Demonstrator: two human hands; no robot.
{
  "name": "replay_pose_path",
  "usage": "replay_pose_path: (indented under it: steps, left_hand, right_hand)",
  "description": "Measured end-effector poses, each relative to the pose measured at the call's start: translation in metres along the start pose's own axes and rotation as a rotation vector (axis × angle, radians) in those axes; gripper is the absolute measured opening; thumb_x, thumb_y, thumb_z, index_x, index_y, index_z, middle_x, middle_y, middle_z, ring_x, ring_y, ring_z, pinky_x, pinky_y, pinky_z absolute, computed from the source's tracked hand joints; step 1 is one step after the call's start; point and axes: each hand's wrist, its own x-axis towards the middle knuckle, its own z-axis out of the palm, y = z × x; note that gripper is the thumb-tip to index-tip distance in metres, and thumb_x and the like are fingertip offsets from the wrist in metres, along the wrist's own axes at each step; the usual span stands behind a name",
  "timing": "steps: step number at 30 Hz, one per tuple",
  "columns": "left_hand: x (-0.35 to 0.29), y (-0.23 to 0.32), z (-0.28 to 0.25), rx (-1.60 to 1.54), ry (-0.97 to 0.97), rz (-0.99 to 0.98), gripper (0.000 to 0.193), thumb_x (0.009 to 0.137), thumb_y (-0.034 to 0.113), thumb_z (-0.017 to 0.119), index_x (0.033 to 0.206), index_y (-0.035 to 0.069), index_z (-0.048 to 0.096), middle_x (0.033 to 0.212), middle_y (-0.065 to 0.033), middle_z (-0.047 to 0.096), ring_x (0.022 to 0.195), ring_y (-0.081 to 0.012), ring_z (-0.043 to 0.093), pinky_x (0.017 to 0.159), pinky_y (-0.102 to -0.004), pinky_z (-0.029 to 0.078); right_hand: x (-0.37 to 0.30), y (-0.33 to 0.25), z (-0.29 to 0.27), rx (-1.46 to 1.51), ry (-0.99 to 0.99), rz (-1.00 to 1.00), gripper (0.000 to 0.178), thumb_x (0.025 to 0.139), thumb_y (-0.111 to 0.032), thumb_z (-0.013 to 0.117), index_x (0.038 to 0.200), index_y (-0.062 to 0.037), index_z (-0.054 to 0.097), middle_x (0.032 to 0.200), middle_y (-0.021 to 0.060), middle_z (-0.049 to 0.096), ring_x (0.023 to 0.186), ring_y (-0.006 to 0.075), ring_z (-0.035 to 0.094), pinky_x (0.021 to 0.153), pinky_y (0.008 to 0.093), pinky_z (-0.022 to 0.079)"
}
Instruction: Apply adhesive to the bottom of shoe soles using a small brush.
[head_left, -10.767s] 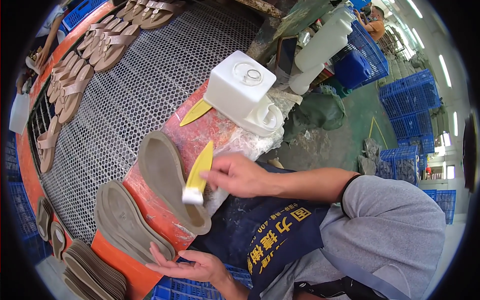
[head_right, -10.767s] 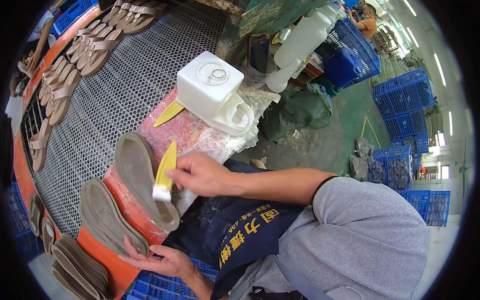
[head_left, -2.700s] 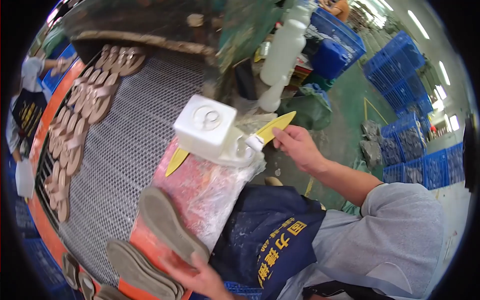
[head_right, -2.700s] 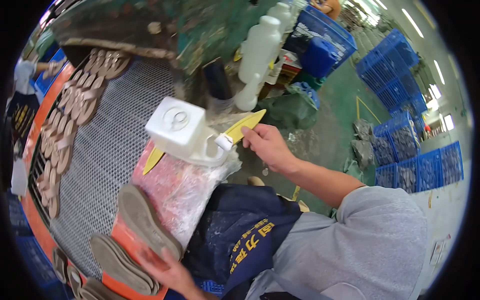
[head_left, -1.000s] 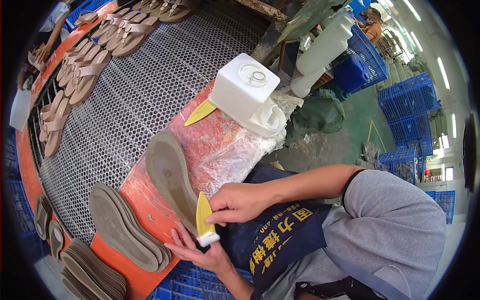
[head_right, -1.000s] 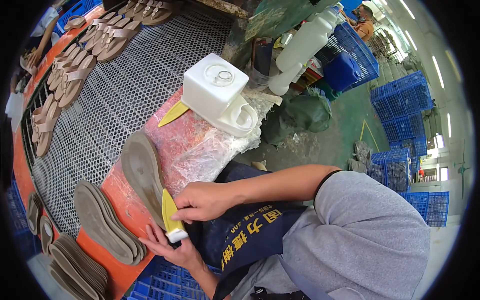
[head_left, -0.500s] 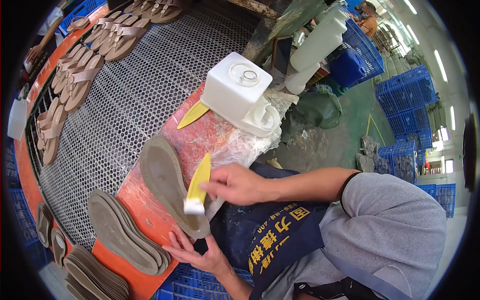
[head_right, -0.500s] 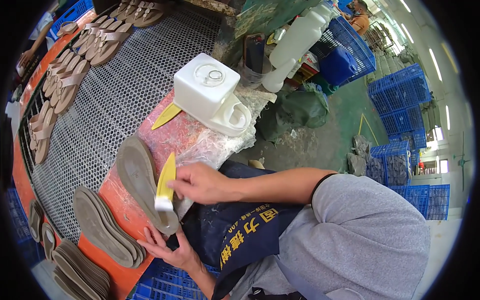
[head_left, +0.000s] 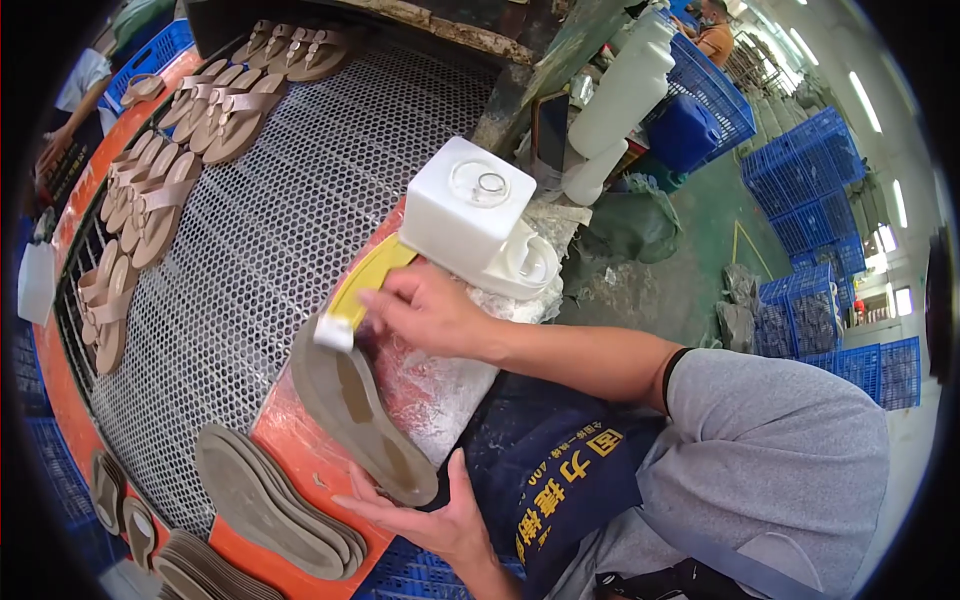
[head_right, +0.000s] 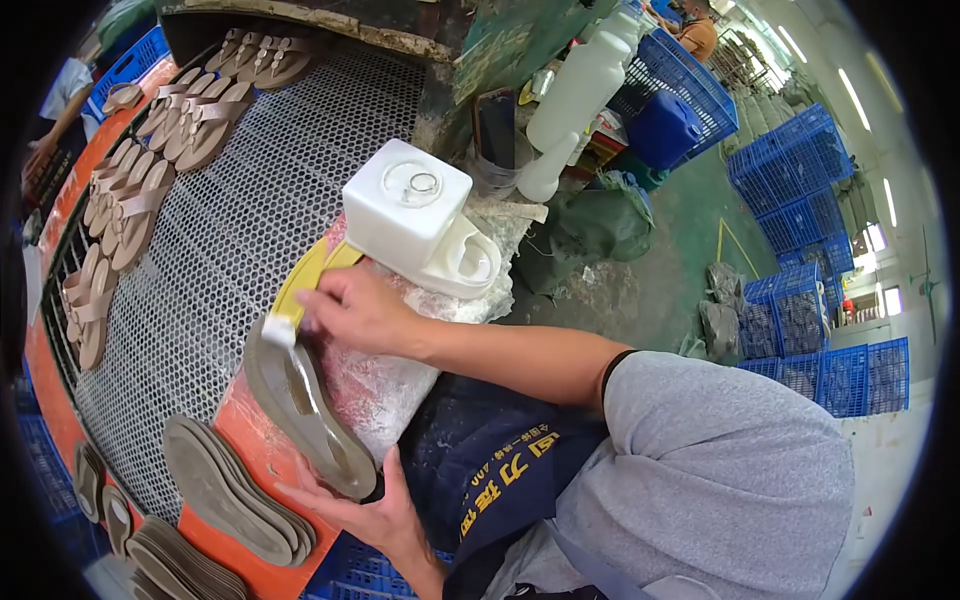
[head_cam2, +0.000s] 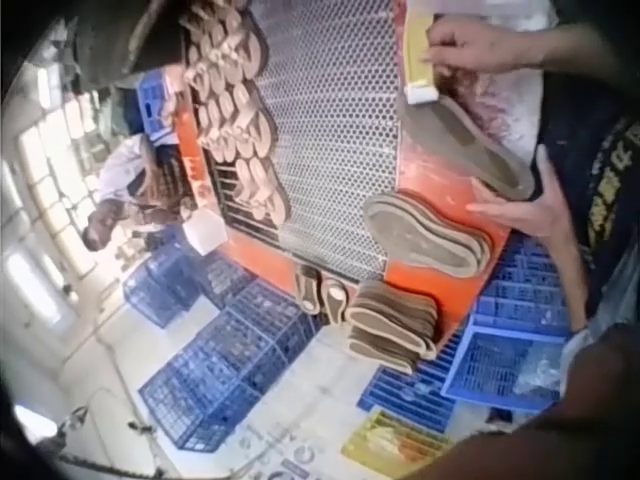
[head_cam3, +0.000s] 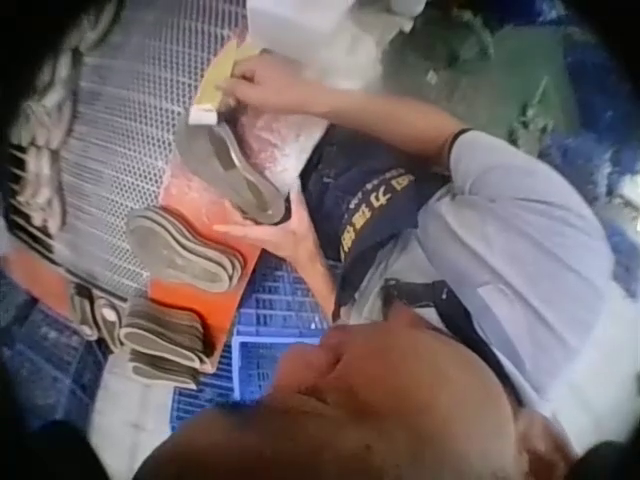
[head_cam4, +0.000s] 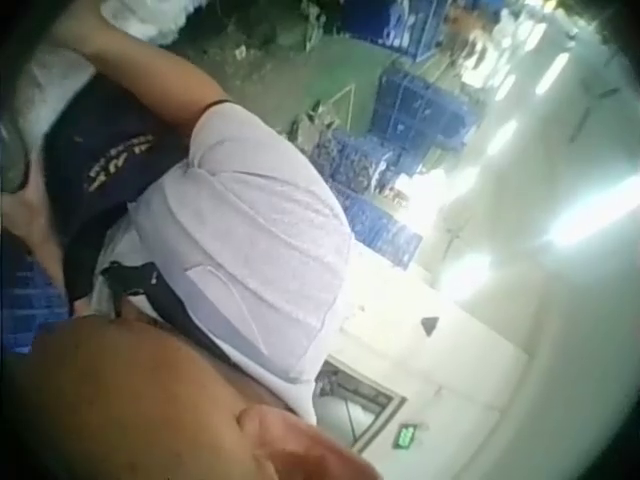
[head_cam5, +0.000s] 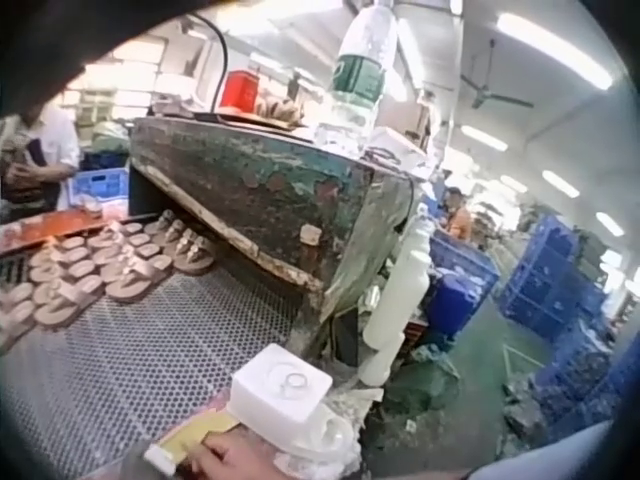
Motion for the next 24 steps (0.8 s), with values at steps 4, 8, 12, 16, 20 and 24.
replay_pose_path:
  steps: [4, 8, 12, 16, 20, 24]
  left_hand:
    - [0.005, -0.002, 0.000, 0.078, -0.023, -0.071, 0.122, 0.082, 0.024, 0.087, 0.166, -0.004, 0.004, 0.153, -0.0291, 0.048, 0.137, -0.0438, 0.051, 0.114, -0.0502, 0.042]
    - [0.006, 0.006, -0.003, 0.160, -0.042, -0.120, 0.112, 0.085, 0.015, 0.080, 0.166, -0.005, 0.006, 0.151, -0.0301, 0.050, 0.135, -0.0453, 0.053, 0.114, -0.0496, 0.042]
    - [0.008, 0.014, -0.005, 0.120, -0.028, -0.167, 0.109, 0.085, 0.010, 0.076, 0.166, -0.005, 0.005, 0.150, -0.0306, 0.051, 0.134, -0.0452, 0.054, 0.114, -0.0482, 0.042]
    - [0.006, 0.014, -0.004, 0.114, -0.008, -0.183, 0.108, 0.085, 0.009, 0.075, 0.165, -0.005, 0.004, 0.149, -0.0305, 0.052, 0.133, -0.0449, 0.055, 0.113, -0.0472, 0.043]
    - [0.006, 0.012, -0.006, 0.117, 0.007, -0.171, 0.108, 0.086, 0.009, 0.075, 0.165, -0.005, 0.004, 0.149, -0.0301, 0.052, 0.132, -0.0445, 0.056, 0.113, -0.0463, 0.044]
    - [0.006, 0.011, -0.011, 0.115, 0.008, -0.164, 0.108, 0.086, 0.009, 0.075, 0.165, -0.005, 0.004, 0.149, -0.0298, 0.053, 0.133, -0.0441, 0.056, 0.112, -0.0457, 0.045]
  right_hand:
    - [0.012, -0.006, 0.006, -0.163, -0.125, 0.010, 0.031, 0.105, -0.022, 0.060, 0.081, -0.0059, 0.071, 0.068, -0.0008, 0.067, 0.056, 0.0082, 0.053, 0.053, 0.0235, 0.043]
    - [0.035, -0.001, 0.004, -0.029, -0.101, -0.062, 0.031, 0.105, -0.022, 0.061, 0.080, -0.0061, 0.070, 0.068, -0.0006, 0.067, 0.055, 0.0082, 0.052, 0.052, 0.0240, 0.043]
    - [0.053, -0.005, -0.003, 0.064, 0.020, -0.056, 0.031, 0.105, -0.022, 0.061, 0.080, -0.0055, 0.070, 0.069, 0.0002, 0.068, 0.055, 0.0089, 0.053, 0.052, 0.0245, 0.043]
    - [0.036, -0.015, 0.006, -0.032, -0.127, -0.088, 0.031, 0.105, -0.022, 0.061, 0.080, -0.0047, 0.070, 0.069, 0.0006, 0.068, 0.054, 0.0100, 0.053, 0.051, 0.0253, 0.043]
    - [0.031, -0.016, 0.014, -0.139, -0.255, -0.110, 0.031, 0.104, -0.022, 0.061, 0.080, -0.0043, 0.070, 0.069, 0.0007, 0.069, 0.054, 0.0113, 0.053, 0.051, 0.0264, 0.044]
    - [0.041, -0.012, 0.018, -0.077, -0.101, -0.053, 0.031, 0.104, -0.022, 0.061, 0.079, -0.0048, 0.071, 0.069, 0.0006, 0.069, 0.054, 0.0125, 0.054, 0.053, 0.0279, 0.046]
